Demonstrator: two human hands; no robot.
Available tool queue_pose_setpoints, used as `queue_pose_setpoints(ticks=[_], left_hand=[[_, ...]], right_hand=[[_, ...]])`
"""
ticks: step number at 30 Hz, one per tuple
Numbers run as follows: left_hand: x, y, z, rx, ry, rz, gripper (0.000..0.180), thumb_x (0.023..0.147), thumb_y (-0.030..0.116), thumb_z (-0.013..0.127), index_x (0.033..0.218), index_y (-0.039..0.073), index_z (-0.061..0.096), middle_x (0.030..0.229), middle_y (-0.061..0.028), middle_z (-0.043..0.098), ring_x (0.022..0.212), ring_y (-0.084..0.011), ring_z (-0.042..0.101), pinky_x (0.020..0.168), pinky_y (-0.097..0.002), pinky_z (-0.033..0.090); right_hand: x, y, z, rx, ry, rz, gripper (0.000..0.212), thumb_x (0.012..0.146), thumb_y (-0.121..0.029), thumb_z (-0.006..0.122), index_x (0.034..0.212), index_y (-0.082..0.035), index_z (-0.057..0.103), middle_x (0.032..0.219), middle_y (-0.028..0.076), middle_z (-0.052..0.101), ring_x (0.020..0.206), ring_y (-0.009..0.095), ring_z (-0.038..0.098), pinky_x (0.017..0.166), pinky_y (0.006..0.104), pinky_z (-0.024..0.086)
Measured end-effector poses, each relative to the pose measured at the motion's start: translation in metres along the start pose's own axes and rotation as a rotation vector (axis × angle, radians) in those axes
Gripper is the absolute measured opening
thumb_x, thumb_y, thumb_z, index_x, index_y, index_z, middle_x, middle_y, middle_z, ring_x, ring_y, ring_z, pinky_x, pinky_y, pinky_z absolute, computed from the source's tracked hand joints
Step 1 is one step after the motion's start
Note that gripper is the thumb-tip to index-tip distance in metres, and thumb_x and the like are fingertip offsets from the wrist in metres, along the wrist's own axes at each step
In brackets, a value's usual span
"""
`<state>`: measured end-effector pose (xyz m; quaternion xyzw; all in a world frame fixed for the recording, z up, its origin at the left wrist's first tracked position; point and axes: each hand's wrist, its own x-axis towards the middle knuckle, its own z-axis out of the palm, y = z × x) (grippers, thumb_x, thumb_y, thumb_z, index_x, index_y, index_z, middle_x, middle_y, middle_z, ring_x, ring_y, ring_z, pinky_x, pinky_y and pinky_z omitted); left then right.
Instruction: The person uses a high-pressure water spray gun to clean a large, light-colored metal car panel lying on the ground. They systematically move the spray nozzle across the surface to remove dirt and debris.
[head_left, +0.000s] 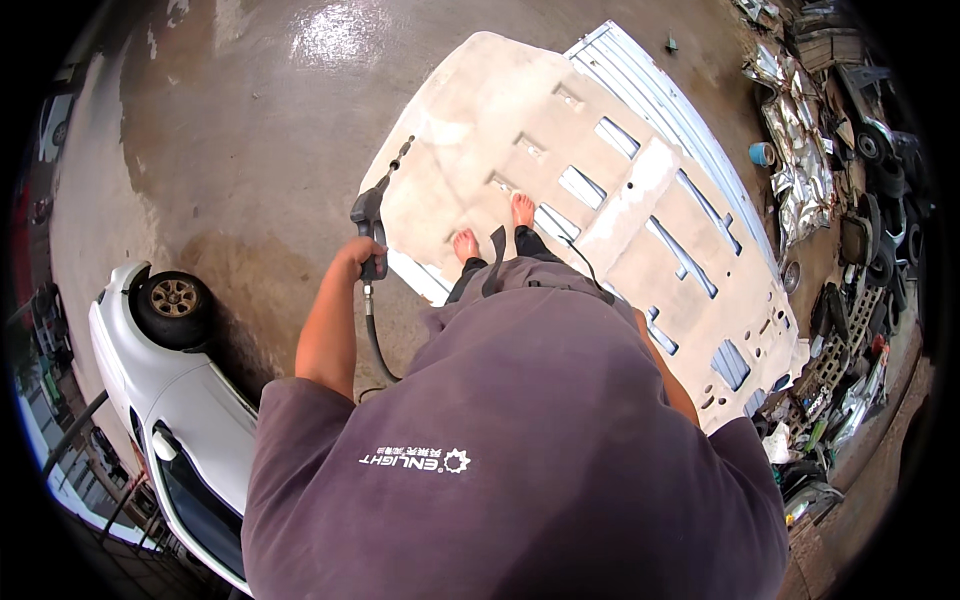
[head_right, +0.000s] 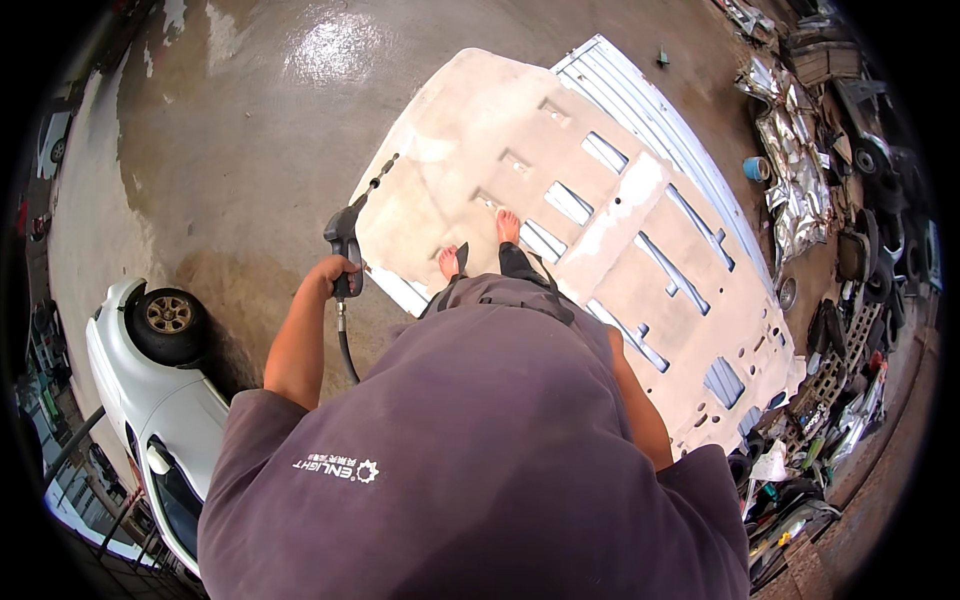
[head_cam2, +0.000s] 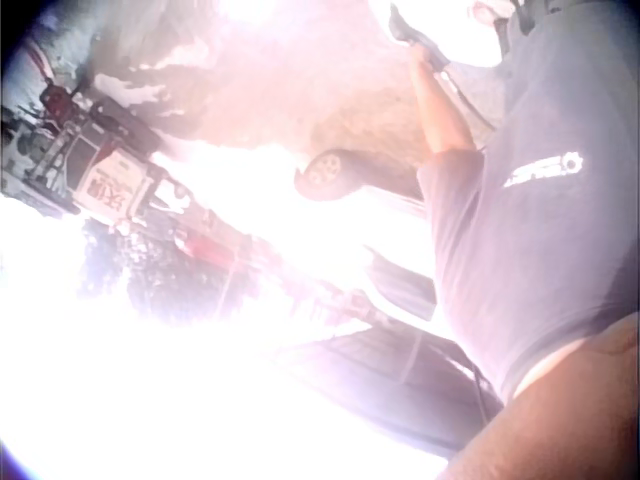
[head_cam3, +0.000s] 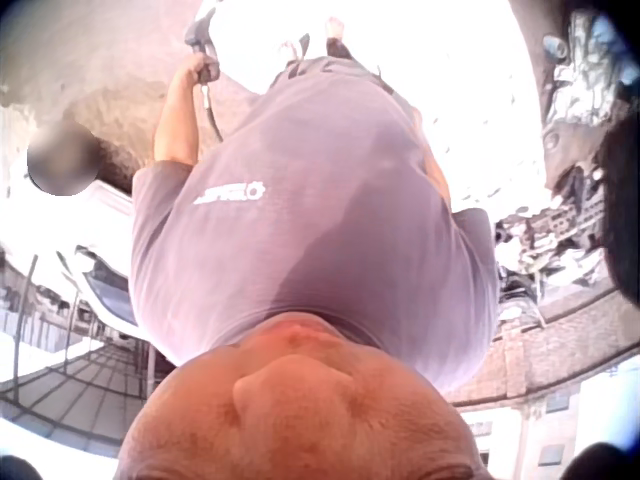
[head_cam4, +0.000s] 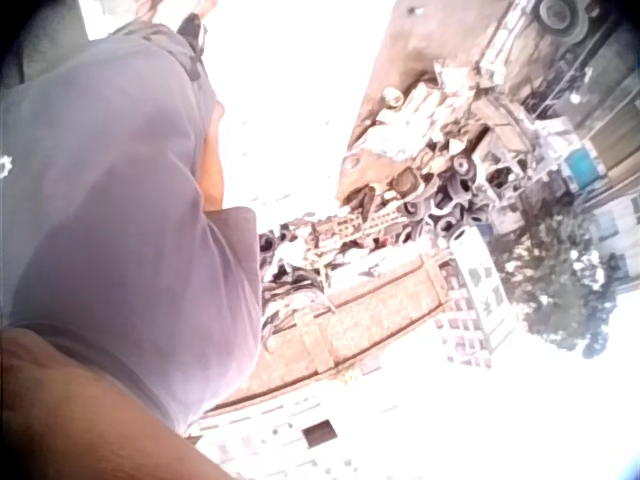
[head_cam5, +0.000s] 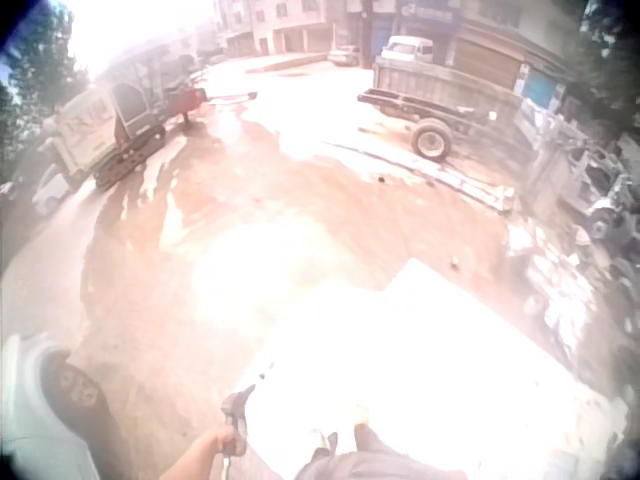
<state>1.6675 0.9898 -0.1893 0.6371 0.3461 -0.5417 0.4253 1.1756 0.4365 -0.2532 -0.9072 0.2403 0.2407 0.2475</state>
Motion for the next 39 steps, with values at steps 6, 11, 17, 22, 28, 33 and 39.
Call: queue_pose_setpoints(ticks=[6, 11, 17, 22, 28, 33, 39], left_hand=[[0.058, 0.013, -0.028, -0.04, 0.003, 0.003, 0.013, 0.081, 0.002, 0.068, 0.072, 0.001, 0.058, 0.064, -0.0101, 0.059, 0.051, -0.0259, 0.059, 0.05, -0.0389, 0.049], [0.077, 0.032, -0.016, 0.035, 0.014, 0.035, 0.013, 0.081, 0.002, 0.067, 0.072, 0.002, 0.057, 0.062, -0.0103, 0.058, 0.052, -0.0261, 0.059, 0.051, -0.0396, 0.048], [0.075, 0.038, -0.023, -0.02, 0.0, 0.038, 0.013, 0.081, 0.001, 0.067, 0.072, 0.001, 0.057, 0.061, -0.0096, 0.057, 0.05, -0.0262, 0.058, 0.049, -0.0398, 0.048], [0.088, 0.038, -0.028, -0.032, -0.012, 0.014, 0.012, 0.081, 0.001, 0.066, 0.073, 0.002, 0.057, 0.061, -0.0089, 0.057, 0.05, -0.0248, 0.057, 0.05, -0.038, 0.049], [0.104, 0.036, -0.037, -0.055, -0.019, -0.003, 0.016, 0.081, 0.002, 0.067, 0.07, 0.003, 0.056, 0.06, -0.009, 0.056, 0.049, -0.0266, 0.057, 0.051, -0.0394, 0.048], [0.107, 0.034, -0.041, -0.051, -0.019, -0.015, 0.015, 0.081, 0.002, 0.066, 0.07, 0.003, 0.056, 0.06, -0.0089, 0.056, 0.049, -0.0267, 0.057, 0.051, -0.0394, 0.048], [0.115, 0.032, -0.041, -0.006, 0.015, 0.017, 0.015, 0.082, 0.003, 0.065, 0.071, 0.004, 0.055, 0.061, -0.0081, 0.056, 0.05, -0.0233, 0.057, 0.049, -0.0372, 0.049]], right_hand=[[-0.012, -0.051, -0.054, 0.271, 0.025, 0.463, 0.035, 0.078, -0.028, 0.063, 0.067, 0.001, 0.048, 0.067, 0.023, 0.048, 0.063, 0.029, 0.05, 0.059, 0.0441, 0.04], [-0.046, -0.049, -0.055, 0.234, -0.003, 0.542, 0.034, 0.083, -0.031, 0.064, 0.072, 0.001, 0.054, 0.067, 0.011, 0.055, 0.067, 0.018, 0.05, 0.061, 0.0427, 0.04], [-0.049, -0.071, -0.042, 0.345, 0.132, 0.374, 0.035, 0.084, -0.031, 0.056, 0.07, 0.001, 0.051, 0.071, 0.025, 0.053, 0.069, 0.03, 0.055, 0.064, 0.0447, 0.041], [-0.053, -0.067, -0.056, 0.359, -0.039, 0.459, 0.035, 0.087, -0.032, 0.062, 0.098, 0.002, 0.066, 0.092, 0.019, 0.068, 0.088, 0.027, 0.063, 0.078, 0.0397, 0.047], [-0.058, -0.079, -0.053, 0.331, 0.103, 0.338, 0.031, 0.087, -0.027, 0.053, 0.071, -0.001, 0.054, 0.071, 0.021, 0.053, 0.068, 0.028, 0.052, 0.064, 0.0419, 0.042], [-0.062, -0.09, -0.053, 0.387, 0.156, 0.252, 0.032, 0.087, -0.026, 0.053, 0.068, -0.001, 0.049, 0.069, 0.02, 0.05, 0.064, 0.028, 0.046, 0.063, 0.0423, 0.039], [-0.056, -0.094, -0.073, 0.278, -0.039, 0.427, 0.032, 0.087, -0.028, 0.06, 0.098, 0.001, 0.067, 0.091, 0.02, 0.067, 0.089, 0.026, 0.063, 0.078, 0.0388, 0.047]])
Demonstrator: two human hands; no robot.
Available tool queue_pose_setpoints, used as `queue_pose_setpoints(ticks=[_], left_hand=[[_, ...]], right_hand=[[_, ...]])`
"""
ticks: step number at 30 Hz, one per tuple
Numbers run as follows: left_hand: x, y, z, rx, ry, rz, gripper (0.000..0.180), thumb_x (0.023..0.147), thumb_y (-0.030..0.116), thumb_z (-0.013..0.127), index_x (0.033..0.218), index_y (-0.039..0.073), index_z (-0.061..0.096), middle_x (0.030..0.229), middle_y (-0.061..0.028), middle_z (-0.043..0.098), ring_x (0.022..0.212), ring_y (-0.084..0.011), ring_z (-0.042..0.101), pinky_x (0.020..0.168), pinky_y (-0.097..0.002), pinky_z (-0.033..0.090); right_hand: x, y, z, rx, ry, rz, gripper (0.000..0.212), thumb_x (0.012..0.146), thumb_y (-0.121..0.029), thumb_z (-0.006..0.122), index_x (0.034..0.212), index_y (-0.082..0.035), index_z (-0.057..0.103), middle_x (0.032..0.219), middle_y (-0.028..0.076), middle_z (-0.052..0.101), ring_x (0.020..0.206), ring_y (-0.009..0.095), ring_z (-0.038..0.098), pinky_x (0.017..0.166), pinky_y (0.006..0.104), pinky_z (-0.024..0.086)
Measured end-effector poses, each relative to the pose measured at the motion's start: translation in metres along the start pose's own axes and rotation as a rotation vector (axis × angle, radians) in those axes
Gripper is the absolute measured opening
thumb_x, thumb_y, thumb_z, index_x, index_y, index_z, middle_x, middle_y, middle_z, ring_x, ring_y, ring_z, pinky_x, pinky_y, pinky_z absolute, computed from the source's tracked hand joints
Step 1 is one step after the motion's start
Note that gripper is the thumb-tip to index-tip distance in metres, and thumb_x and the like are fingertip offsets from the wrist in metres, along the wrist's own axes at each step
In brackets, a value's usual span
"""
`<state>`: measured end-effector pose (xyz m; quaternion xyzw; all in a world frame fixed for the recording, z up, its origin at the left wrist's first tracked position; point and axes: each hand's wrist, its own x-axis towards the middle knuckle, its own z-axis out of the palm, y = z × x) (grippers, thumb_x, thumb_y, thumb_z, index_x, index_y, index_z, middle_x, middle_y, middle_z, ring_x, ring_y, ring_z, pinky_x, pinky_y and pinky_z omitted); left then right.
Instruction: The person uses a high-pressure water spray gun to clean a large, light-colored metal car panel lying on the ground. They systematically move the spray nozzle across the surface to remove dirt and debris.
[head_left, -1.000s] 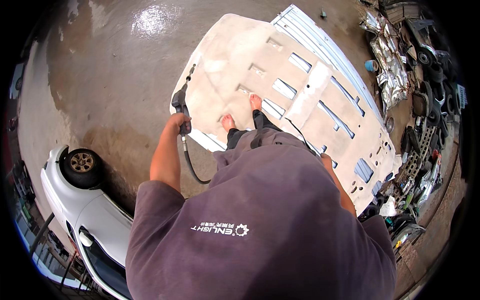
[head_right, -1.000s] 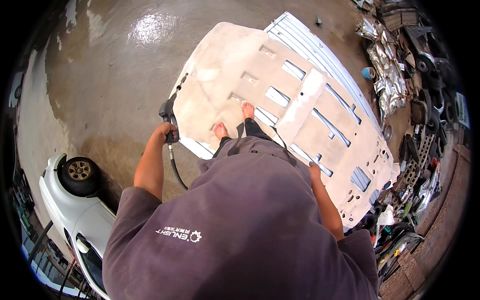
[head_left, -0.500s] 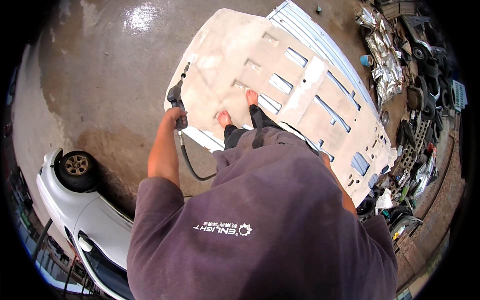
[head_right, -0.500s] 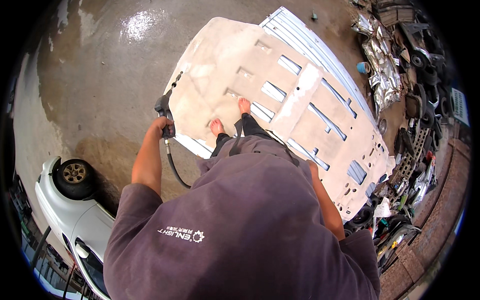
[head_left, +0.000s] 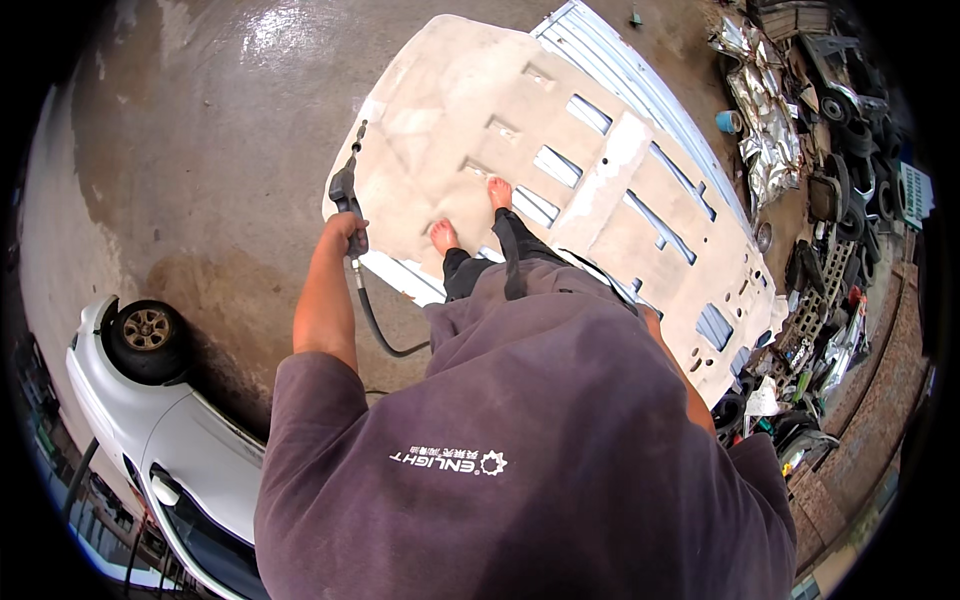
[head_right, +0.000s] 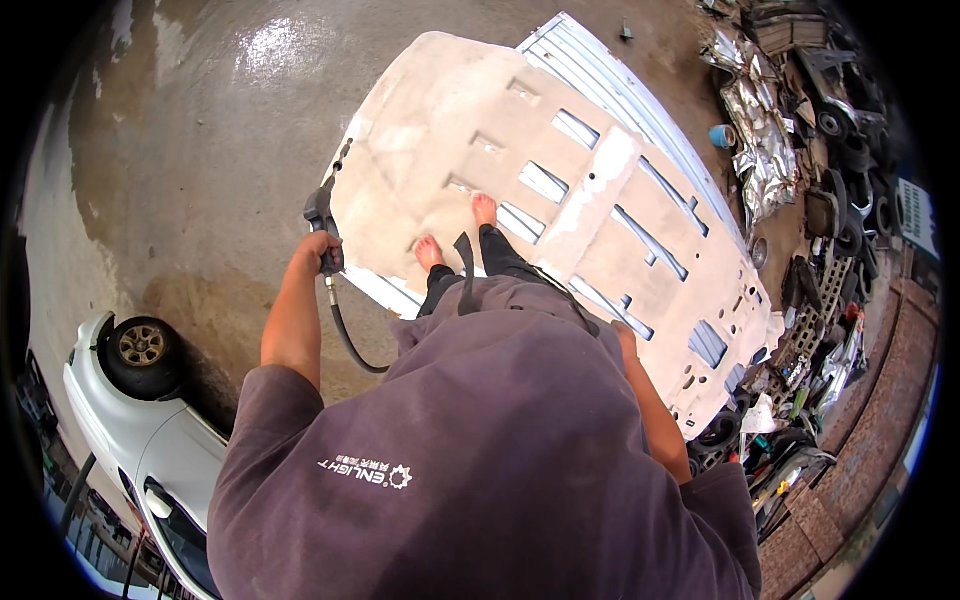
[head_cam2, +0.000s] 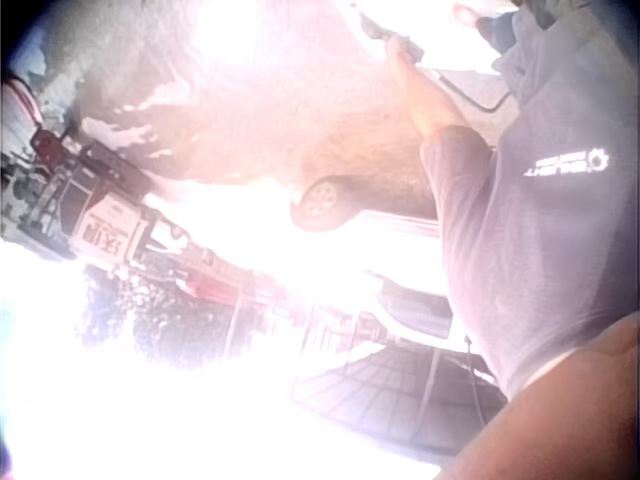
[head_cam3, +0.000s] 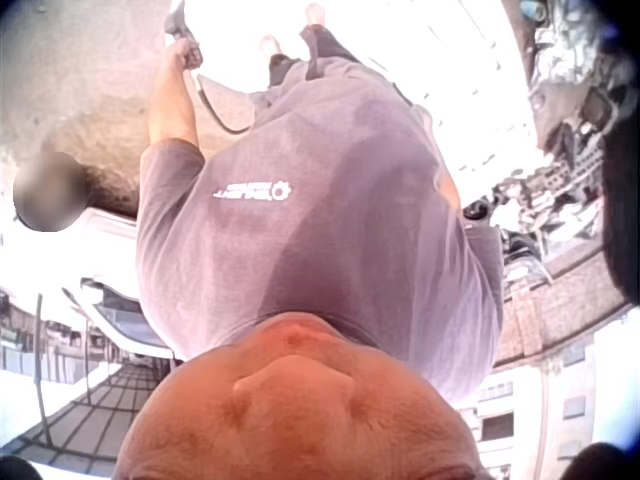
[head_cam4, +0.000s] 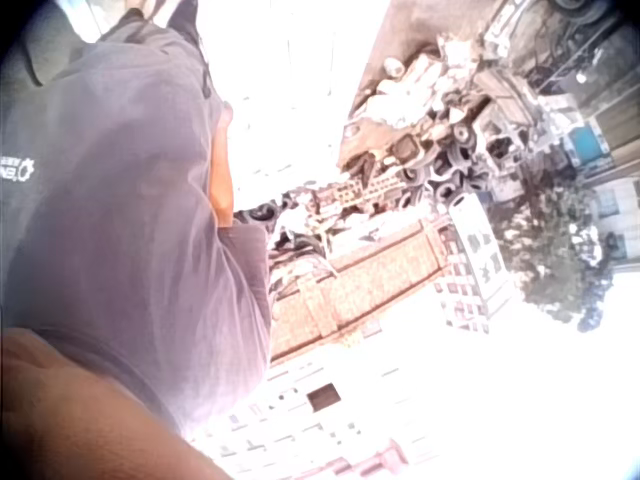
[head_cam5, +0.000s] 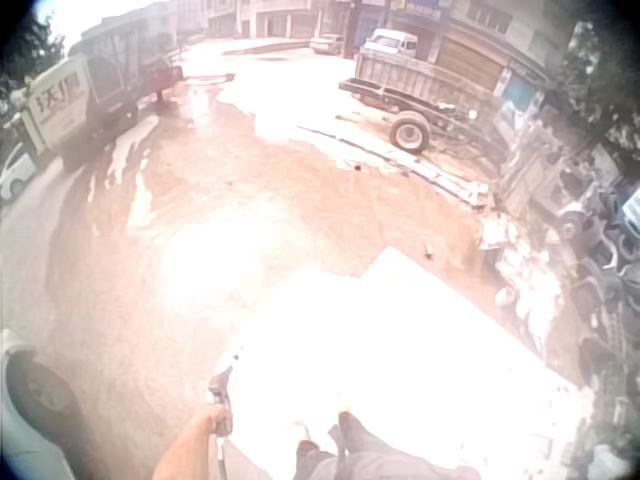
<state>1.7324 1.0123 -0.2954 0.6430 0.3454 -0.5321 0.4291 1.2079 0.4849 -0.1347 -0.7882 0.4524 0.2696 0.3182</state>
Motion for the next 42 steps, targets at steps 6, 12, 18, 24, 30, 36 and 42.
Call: queue_pose_setpoints(ticks=[6, 12, 18, 24, 30, 36, 42], left_hand=[[0.007, 0.001, 0.0, 0.014, 0.022, 0.013, 0.015, 0.082, 0.002, 0.065, 0.07, -0.001, 0.057, 0.06, -0.0117, 0.057, 0.048, -0.0281, 0.057, 0.049, -0.0421, 0.048], [0.009, 0.005, 0.01, 0.007, 0.014, 0.021, 0.016, 0.083, 0.003, 0.065, 0.07, -0.001, 0.056, 0.059, -0.0128, 0.057, 0.048, -0.0286, 0.058, 0.049, -0.0422, 0.048], [0.016, 0.007, 0.016, 0.039, 0.079, 0.01, 0.017, 0.084, 0.003, 0.065, 0.07, -0.001, 0.056, 0.06, -0.0133, 0.057, 0.049, -0.0289, 0.059, 0.048, -0.0432, 0.048], [0.018, 0.006, 0.018, 0.066, 0.048, 0.001, 0.018, 0.084, 0.006, 0.066, 0.069, -0.001, 0.057, 0.061, -0.0126, 0.059, 0.05, -0.0279, 0.059, 0.049, -0.0431, 0.048], [-0.015, 0.013, 0.029, 0.105, 0.01, -0.02, 0.018, 0.082, 0.004, 0.067, 0.068, 0.001, 0.057, 0.061, -0.011, 0.059, 0.05, -0.0263, 0.06, 0.05, -0.0409, 0.047], [-0.013, 0.007, 0.026, 0.12, 0.003, -0.016, 0.019, 0.082, 0.003, 0.067, 0.067, 0.001, 0.056, 0.06, -0.0106, 0.058, 0.049, -0.026, 0.059, 0.049, -0.0414, 0.047], [-0.005, -0.003, 0.019, 0.121, 0.058, -0.022, 0.012, 0.083, 0.002, 0.065, 0.074, 0.001, 0.056, 0.063, -0.0099, 0.058, 0.051, -0.0256, 0.059, 0.05, -0.0387, 0.05]], right_hand=[[-0.006, -0.022, -0.009, 0.041, 0.034, 0.108, 0.029, 0.087, -0.027, 0.059, 0.086, 0.002, 0.062, 0.08, 0.02, 0.062, 0.078, 0.025, 0.059, 0.072, 0.0401, 0.046], [-0.021, -0.05, -0.018, 0.147, 0.077, 0.125, 0.027, 0.086, -0.024, 0.057, 0.079, 0.003, 0.055, 0.066, 0.019, 0.053, 0.069, 0.022, 0.053, 0.064, 0.0426, 0.041], [-0.024, -0.06, -0.024, 0.011, 0.069, 0.113, 0.028, 0.083, -0.024, 0.061, 0.084, 0.004, 0.057, 0.069, 0.02, 0.056, 0.07, 0.022, 0.055, 0.065, 0.0404, 0.043], [-0.021, -0.051, -0.021, 0.033, 0.074, 0.133, 0.027, 0.084, -0.024, 0.059, 0.078, 0.002, 0.052, 0.067, 0.021, 0.053, 0.068, 0.022, 0.052, 0.064, 0.0422, 0.041], [-0.001, -0.018, -0.007, -0.117, 0.023, 0.063, 0.029, 0.085, -0.027, 0.058, 0.082, 0.002, 0.061, 0.074, 0.021, 0.059, 0.077, 0.023, 0.06, 0.069, 0.0402, 0.044], [0.009, -0.015, 0.0, -0.066, 0.03, 0.037, 0.027, 0.085, -0.025, 0.058, 0.073, -0.001, 0.056, 0.071, 0.017, 0.054, 0.073, 0.021, 0.055, 0.066, 0.0407, 0.041], [0.011, -0.019, -0.003, -0.154, 0.01, 0.036, 0.027, 0.085, -0.024, 0.058, 0.072, 0.0, 0.054, 0.072, 0.018, 0.055, 0.073, 0.023, 0.055, 0.068, 0.041, 0.041]])
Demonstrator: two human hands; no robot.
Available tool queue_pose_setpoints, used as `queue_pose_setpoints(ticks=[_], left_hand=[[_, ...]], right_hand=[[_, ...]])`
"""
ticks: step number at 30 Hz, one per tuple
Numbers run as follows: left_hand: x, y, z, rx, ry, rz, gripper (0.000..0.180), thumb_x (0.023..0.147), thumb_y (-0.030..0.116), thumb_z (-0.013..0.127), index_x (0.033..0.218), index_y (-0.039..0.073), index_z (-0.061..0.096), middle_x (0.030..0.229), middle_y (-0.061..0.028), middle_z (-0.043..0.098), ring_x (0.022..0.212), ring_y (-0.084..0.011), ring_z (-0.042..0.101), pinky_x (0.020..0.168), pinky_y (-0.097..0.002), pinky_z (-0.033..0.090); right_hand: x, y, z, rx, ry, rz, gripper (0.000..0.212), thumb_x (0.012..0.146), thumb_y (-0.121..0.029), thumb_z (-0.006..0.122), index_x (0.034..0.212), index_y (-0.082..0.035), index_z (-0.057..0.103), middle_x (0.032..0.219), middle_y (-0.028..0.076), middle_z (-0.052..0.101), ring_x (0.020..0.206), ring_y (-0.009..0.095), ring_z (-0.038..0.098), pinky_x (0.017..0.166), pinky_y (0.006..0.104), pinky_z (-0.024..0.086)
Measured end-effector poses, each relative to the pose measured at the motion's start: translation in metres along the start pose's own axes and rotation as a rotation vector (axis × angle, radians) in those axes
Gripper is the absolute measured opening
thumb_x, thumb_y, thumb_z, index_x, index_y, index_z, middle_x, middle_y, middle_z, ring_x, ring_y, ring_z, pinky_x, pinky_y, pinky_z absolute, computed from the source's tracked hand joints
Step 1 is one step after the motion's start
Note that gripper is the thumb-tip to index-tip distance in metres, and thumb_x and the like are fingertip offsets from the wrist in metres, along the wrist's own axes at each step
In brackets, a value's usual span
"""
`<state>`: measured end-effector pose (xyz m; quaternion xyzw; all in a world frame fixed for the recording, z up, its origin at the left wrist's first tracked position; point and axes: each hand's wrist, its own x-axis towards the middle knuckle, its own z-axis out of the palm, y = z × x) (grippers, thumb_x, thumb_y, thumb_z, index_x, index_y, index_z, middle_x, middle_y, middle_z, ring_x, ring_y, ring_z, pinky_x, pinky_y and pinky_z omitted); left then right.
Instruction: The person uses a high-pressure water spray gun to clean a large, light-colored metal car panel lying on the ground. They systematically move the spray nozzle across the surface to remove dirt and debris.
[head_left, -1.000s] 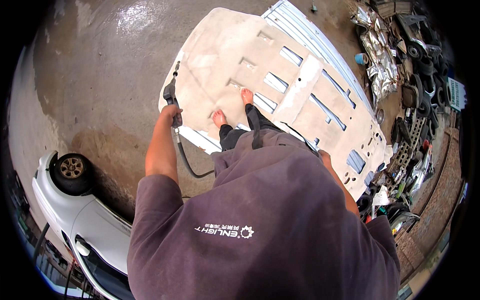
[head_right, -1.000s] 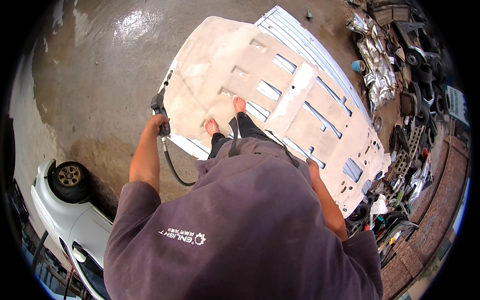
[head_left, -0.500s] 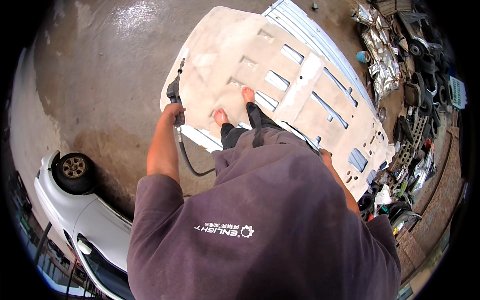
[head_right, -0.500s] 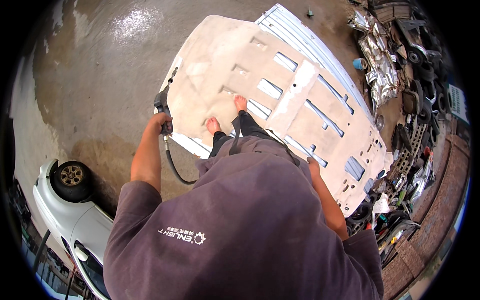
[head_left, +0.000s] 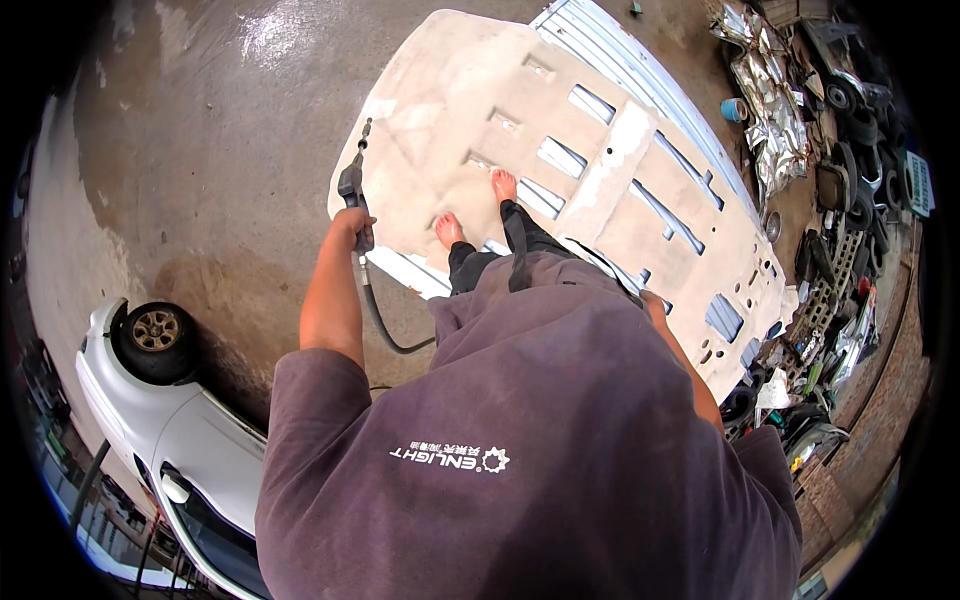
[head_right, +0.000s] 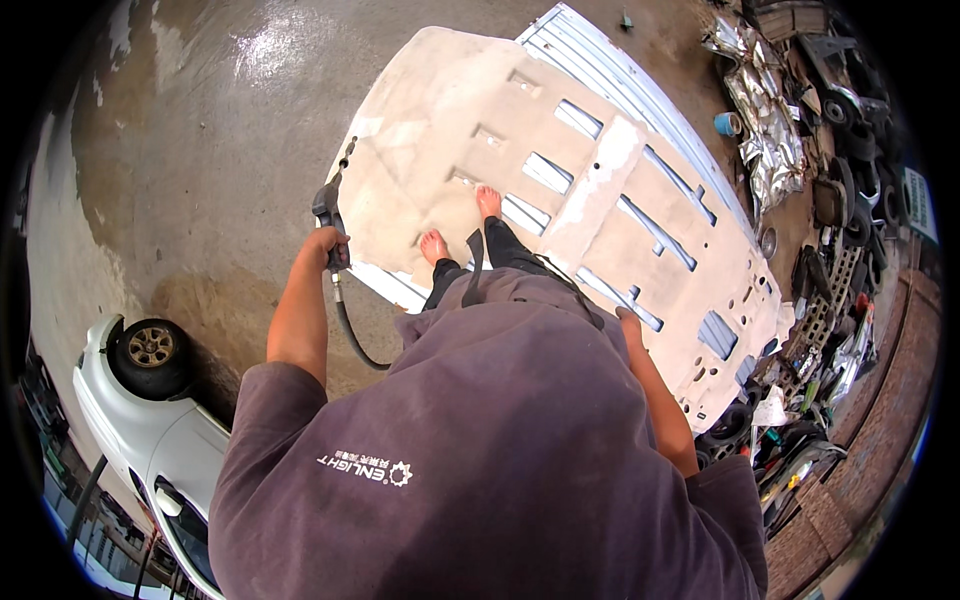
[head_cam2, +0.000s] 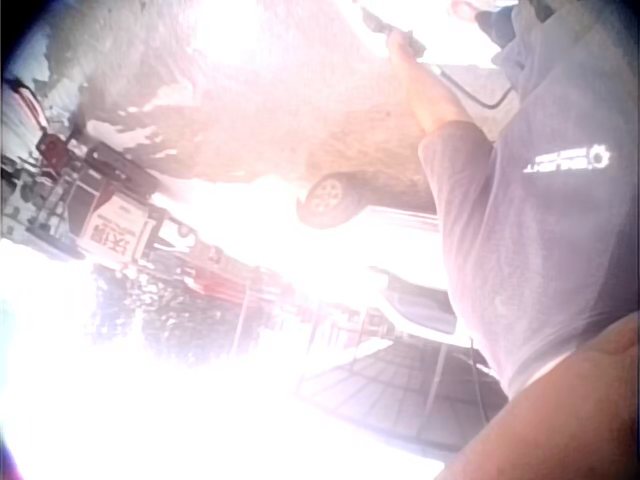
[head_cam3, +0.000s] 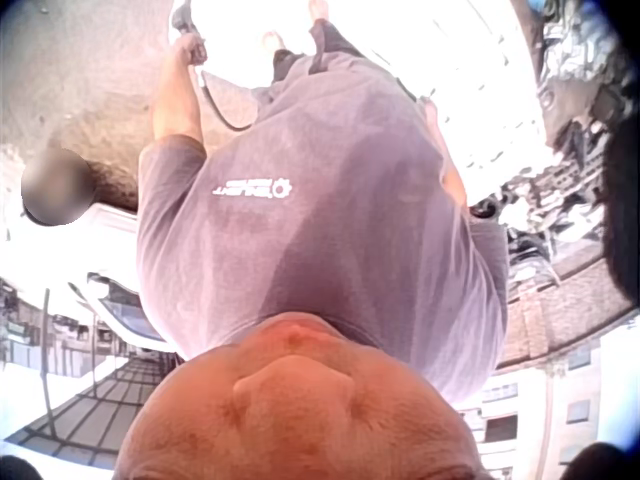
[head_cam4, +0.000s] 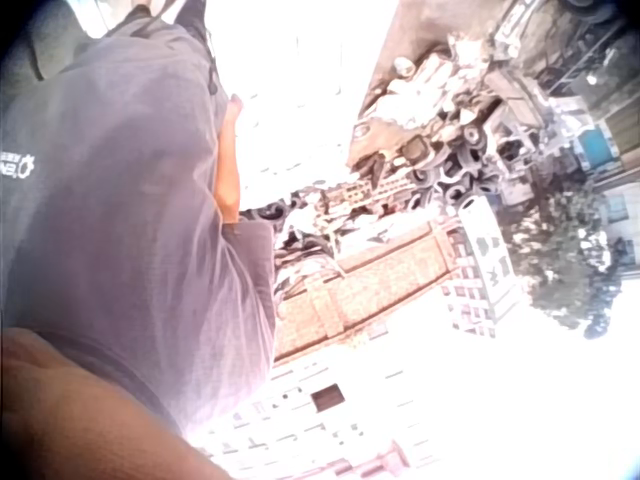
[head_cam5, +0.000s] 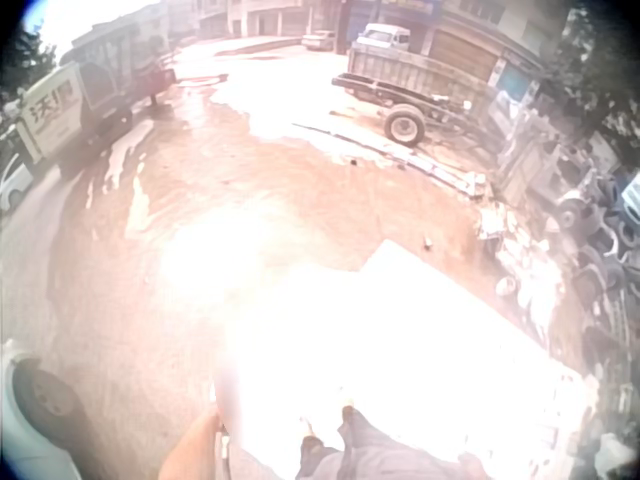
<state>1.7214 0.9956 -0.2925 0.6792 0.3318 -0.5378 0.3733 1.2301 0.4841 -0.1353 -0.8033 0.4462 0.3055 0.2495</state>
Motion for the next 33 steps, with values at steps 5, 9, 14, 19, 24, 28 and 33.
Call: queue_pose_setpoints(ticks=[5, 9, 14, 19, 24, 28, 33], left_hand=[[-0.007, 0.0, 0.005, -0.003, -0.026, -0.002, 0.018, 0.082, 0.003, 0.067, 0.067, 0.001, 0.057, 0.06, -0.0116, 0.058, 0.049, -0.0274, 0.059, 0.05, -0.0418, 0.048], [-0.018, 0.003, 0.001, -0.035, -0.061, -0.005, 0.017, 0.08, 0.003, 0.068, 0.068, 0.002, 0.057, 0.061, -0.011, 0.059, 0.049, -0.027, 0.059, 0.051, -0.0414, 0.048], [-0.011, -0.004, 0.002, -0.058, -0.067, 0.009, 0.016, 0.08, 0.003, 0.068, 0.069, 0.002, 0.057, 0.062, -0.011, 0.059, 0.05, -0.0268, 0.059, 0.051, -0.0411, 0.048], [-0.002, 0.001, -0.001, -0.02, -0.032, 0.011, 0.013, 0.083, 0.003, 0.065, 0.072, 0.002, 0.056, 0.063, -0.0099, 0.059, 0.052, -0.0255, 0.059, 0.052, -0.0377, 0.051], [-0.009, -0.001, 0.008, -0.049, -0.067, -0.005, 0.013, 0.081, 0.002, 0.066, 0.07, 0.001, 0.059, 0.062, -0.011, 0.059, 0.052, -0.0267, 0.06, 0.052, -0.0407, 0.049], [-0.013, 0.001, 0.007, -0.01, -0.078, -0.007, 0.015, 0.081, 0.002, 0.066, 0.069, 0.001, 0.058, 0.062, -0.0104, 0.059, 0.052, -0.0262, 0.06, 0.052, -0.0404, 0.049], [-0.017, 0.0, 0.012, -0.012, -0.046, -0.002, 0.015, 0.081, 0.002, 0.066, 0.07, 0.002, 0.057, 0.062, -0.01, 0.058, 0.051, -0.026, 0.059, 0.051, -0.0397, 0.049]], right_hand=[[0.003, 0.034, 0.02, 0.103, 0.011, -0.018, 0.024, 0.088, -0.021, 0.055, 0.079, 0.001, 0.057, 0.074, 0.017, 0.057, 0.074, 0.024, 0.056, 0.069, 0.0399, 0.042], [0.007, 0.034, 0.023, 0.014, -0.036, -0.016, 0.02, 0.089, -0.018, 0.055, 0.082, 0.0, 0.06, 0.076, 0.015, 0.059, 0.077, 0.021, 0.057, 0.07, 0.0384, 0.042], [0.014, 0.041, 0.018, 0.158, -0.001, 0.002, 0.017, 0.087, -0.015, 0.056, 0.08, -0.001, 0.06, 0.078, 0.011, 0.061, 0.078, 0.017, 0.056, 0.069, 0.0377, 0.042], [0.011, 0.037, 0.027, 0.171, -0.035, 0.042, 0.017, 0.088, -0.015, 0.054, 0.082, 0.0, 0.061, 0.079, 0.009, 0.06, 0.078, 0.017, 0.056, 0.07, 0.0361, 0.042], [0.023, 0.074, 0.041, 0.401, -0.043, 0.103, 0.02, 0.089, -0.017, 0.052, 0.082, 0.0, 0.059, 0.076, 0.008, 0.057, 0.075, 0.018, 0.054, 0.069, 0.0354, 0.04], [0.026, 0.061, 0.041, 0.265, 0.019, 0.007, 0.019, 0.088, -0.016, 0.052, 0.076, -0.002, 0.054, 0.072, 0.009, 0.052, 0.073, 0.017, 0.05, 0.066, 0.0366, 0.038], [0.01, 0.028, 0.022, 0.189, 0.009, -0.021, 0.019, 0.086, -0.016, 0.053, 0.072, -0.003, 0.05, 0.07, 0.009, 0.048, 0.071, 0.016, 0.047, 0.064, 0.0386, 0.037]])
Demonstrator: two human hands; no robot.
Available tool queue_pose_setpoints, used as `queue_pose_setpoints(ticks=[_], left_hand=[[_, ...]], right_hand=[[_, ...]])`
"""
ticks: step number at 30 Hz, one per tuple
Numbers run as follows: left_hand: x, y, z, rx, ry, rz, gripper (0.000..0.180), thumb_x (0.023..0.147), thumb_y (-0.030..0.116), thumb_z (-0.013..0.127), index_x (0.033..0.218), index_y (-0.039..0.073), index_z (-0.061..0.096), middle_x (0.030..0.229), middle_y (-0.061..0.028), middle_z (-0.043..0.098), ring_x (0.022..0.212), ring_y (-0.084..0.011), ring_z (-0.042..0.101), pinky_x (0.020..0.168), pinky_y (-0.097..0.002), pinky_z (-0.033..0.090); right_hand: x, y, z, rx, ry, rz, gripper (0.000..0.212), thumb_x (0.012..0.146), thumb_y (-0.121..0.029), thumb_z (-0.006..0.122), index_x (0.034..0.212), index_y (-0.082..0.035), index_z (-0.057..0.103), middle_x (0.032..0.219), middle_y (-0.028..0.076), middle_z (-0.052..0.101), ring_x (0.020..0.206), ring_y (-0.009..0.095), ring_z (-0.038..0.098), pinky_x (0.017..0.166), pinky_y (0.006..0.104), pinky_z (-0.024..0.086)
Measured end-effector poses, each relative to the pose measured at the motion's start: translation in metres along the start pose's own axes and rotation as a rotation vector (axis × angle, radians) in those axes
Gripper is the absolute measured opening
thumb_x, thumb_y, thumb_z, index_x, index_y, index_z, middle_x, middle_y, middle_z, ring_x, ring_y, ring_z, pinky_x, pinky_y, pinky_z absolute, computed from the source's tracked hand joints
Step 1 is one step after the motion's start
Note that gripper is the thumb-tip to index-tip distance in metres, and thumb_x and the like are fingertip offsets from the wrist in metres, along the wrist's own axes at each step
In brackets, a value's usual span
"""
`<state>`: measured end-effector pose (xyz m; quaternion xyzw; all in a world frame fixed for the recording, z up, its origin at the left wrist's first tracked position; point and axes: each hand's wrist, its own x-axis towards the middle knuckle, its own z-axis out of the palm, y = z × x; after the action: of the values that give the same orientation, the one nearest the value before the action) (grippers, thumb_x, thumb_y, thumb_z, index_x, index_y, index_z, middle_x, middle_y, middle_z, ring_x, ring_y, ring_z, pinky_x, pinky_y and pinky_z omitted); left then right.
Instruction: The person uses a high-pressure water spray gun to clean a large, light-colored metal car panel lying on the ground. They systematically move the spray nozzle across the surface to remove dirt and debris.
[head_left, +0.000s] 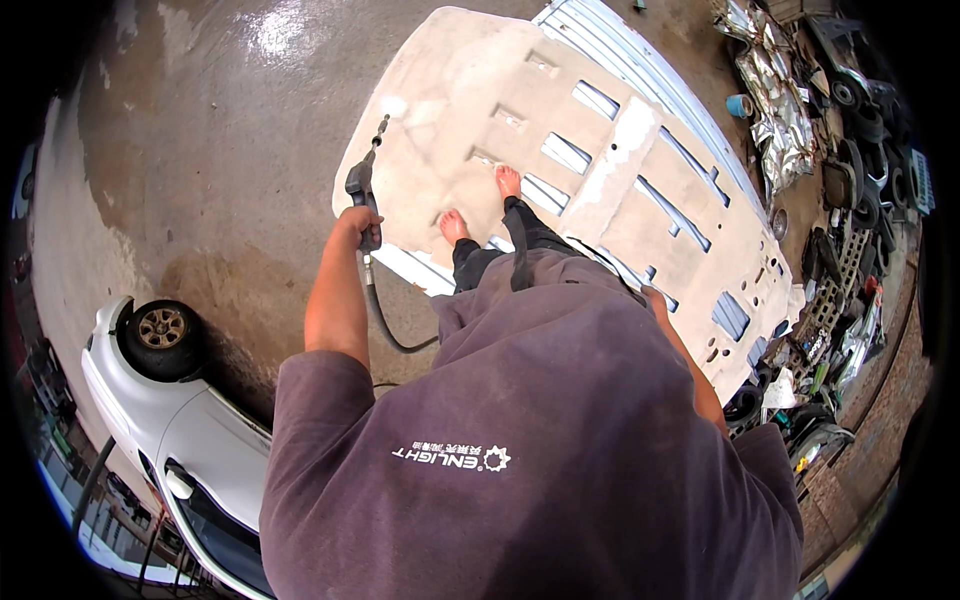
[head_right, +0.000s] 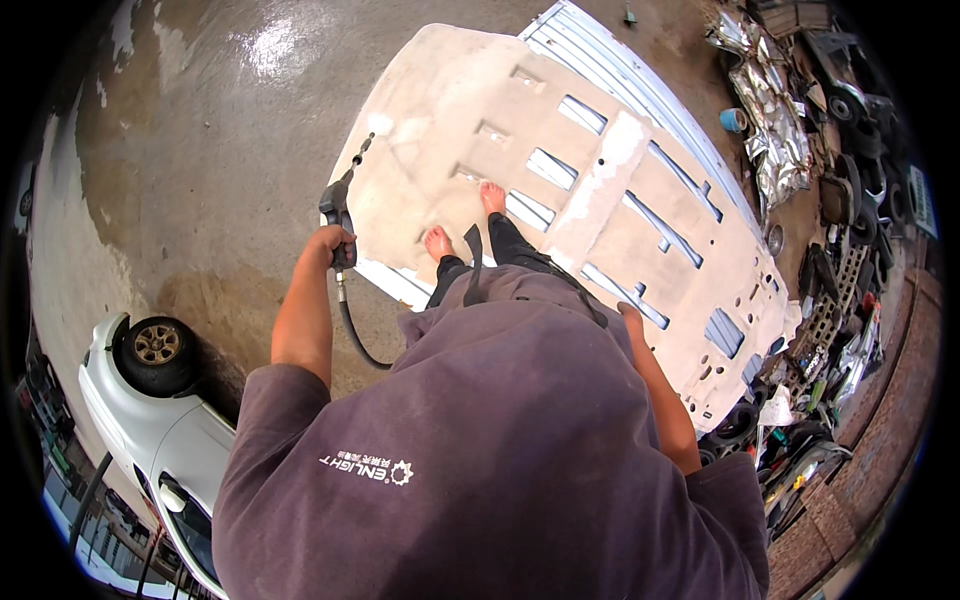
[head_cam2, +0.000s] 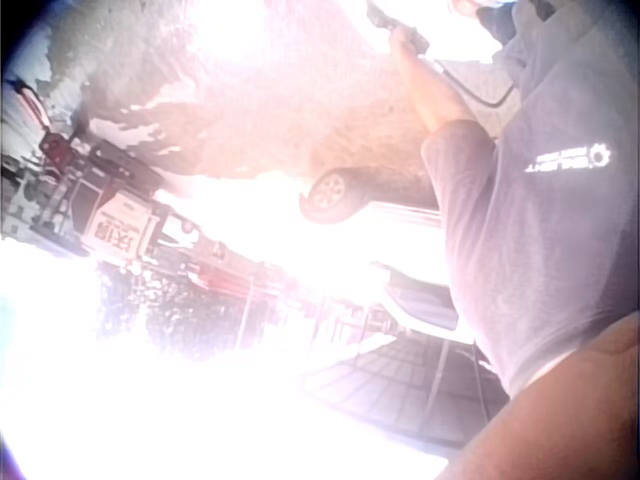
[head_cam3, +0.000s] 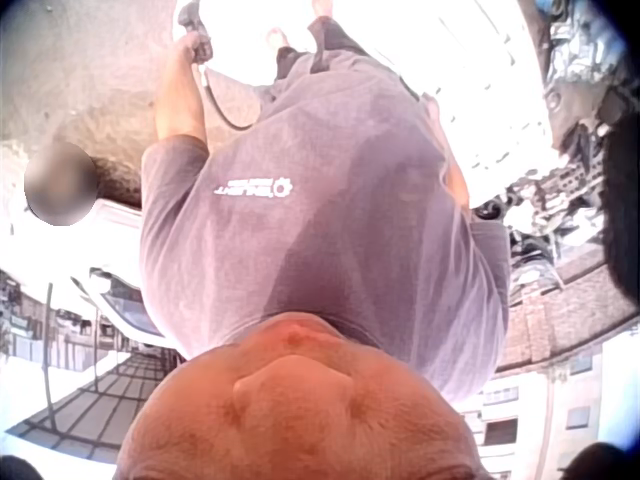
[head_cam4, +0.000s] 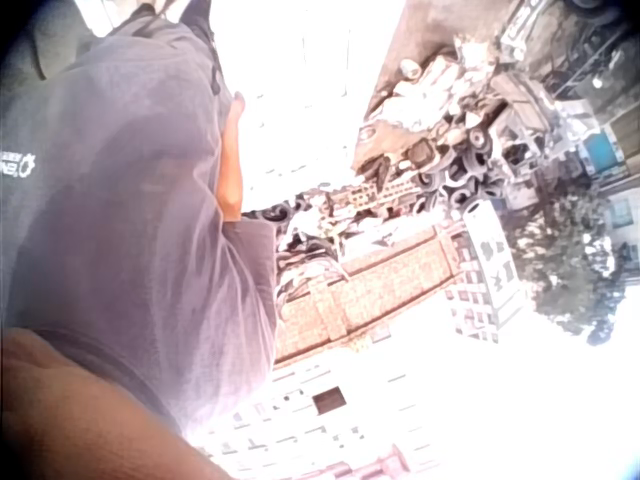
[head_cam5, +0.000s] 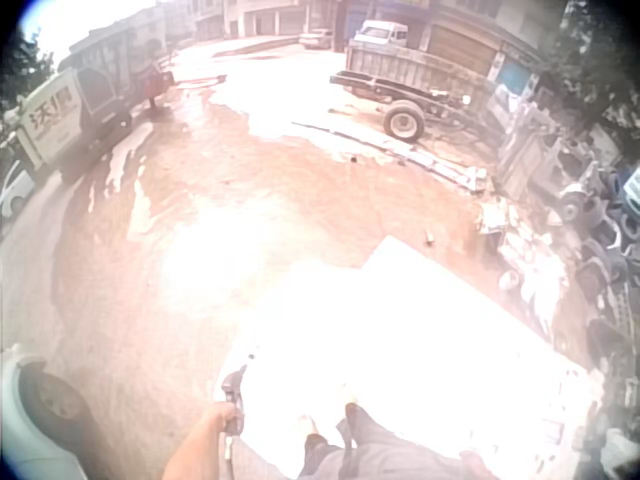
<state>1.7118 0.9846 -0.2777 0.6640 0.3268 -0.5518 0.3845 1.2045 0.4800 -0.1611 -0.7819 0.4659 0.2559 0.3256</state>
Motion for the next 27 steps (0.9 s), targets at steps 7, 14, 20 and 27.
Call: queue_pose_setpoints(ticks=[7, 14, 20, 27], left_hand=[[0.004, -0.007, 0.001, -0.032, -0.028, 0.003, 0.009, 0.081, 0.001, 0.066, 0.076, 0.001, 0.058, 0.065, -0.0103, 0.059, 0.052, -0.0257, 0.059, 0.053, -0.0385, 0.052], [-0.016, -0.008, -0.007, -0.049, -0.059, -0.03, 0.006, 0.081, 0.0, 0.065, 0.078, -0.001, 0.06, 0.067, -0.0109, 0.061, 0.054, -0.0246, 0.06, 0.054, -0.0376, 0.054], [-0.009, -0.017, -0.007, -0.024, 0.007, 0.014, 0.009, 0.082, 0.0, 0.064, 0.075, -0.001, 0.058, 0.065, -0.012, 0.06, 0.053, -0.0252, 0.06, 0.053, -0.0372, 0.053], [-0.021, -0.028, 0.004, 0.02, 0.031, 0.005, 0.011, 0.083, 0.0, 0.064, 0.075, -0.001, 0.058, 0.065, -0.0124, 0.059, 0.053, -0.0259, 0.059, 0.054, -0.0378, 0.052]], right_hand=[[-0.003, 0.019, 0.001, -0.025, 0.001, -0.012, 0.021, 0.086, -0.014, 0.052, 0.069, -0.004, 0.047, 0.068, 0.008, 0.046, 0.069, 0.015, 0.046, 0.063, 0.0373, 0.036], [-0.002, 0.004, 0.003, 0.213, -0.009, 0.153, 0.023, 0.085, -0.015, 0.052, 0.068, -0.004, 0.043, 0.067, 0.006, 0.04, 0.069, 0.014, 0.044, 0.062, 0.0366, 0.035], [-0.002, 0.005, 0.002, -0.095, -0.011, -0.065, 0.023, 0.086, -0.015, 0.05, 0.068, -0.004, 0.041, 0.067, 0.005, 0.039, 0.07, 0.014, 0.043, 0.061, 0.0365, 0.034], [0.013, 0.045, 0.021, 0.197, -0.037, 0.083, 0.025, 0.092, -0.015, 0.045, 0.067, -0.007, 0.043, 0.069, 0.001, 0.044, 0.069, 0.013, 0.043, 0.062, 0.0359, 0.035]])
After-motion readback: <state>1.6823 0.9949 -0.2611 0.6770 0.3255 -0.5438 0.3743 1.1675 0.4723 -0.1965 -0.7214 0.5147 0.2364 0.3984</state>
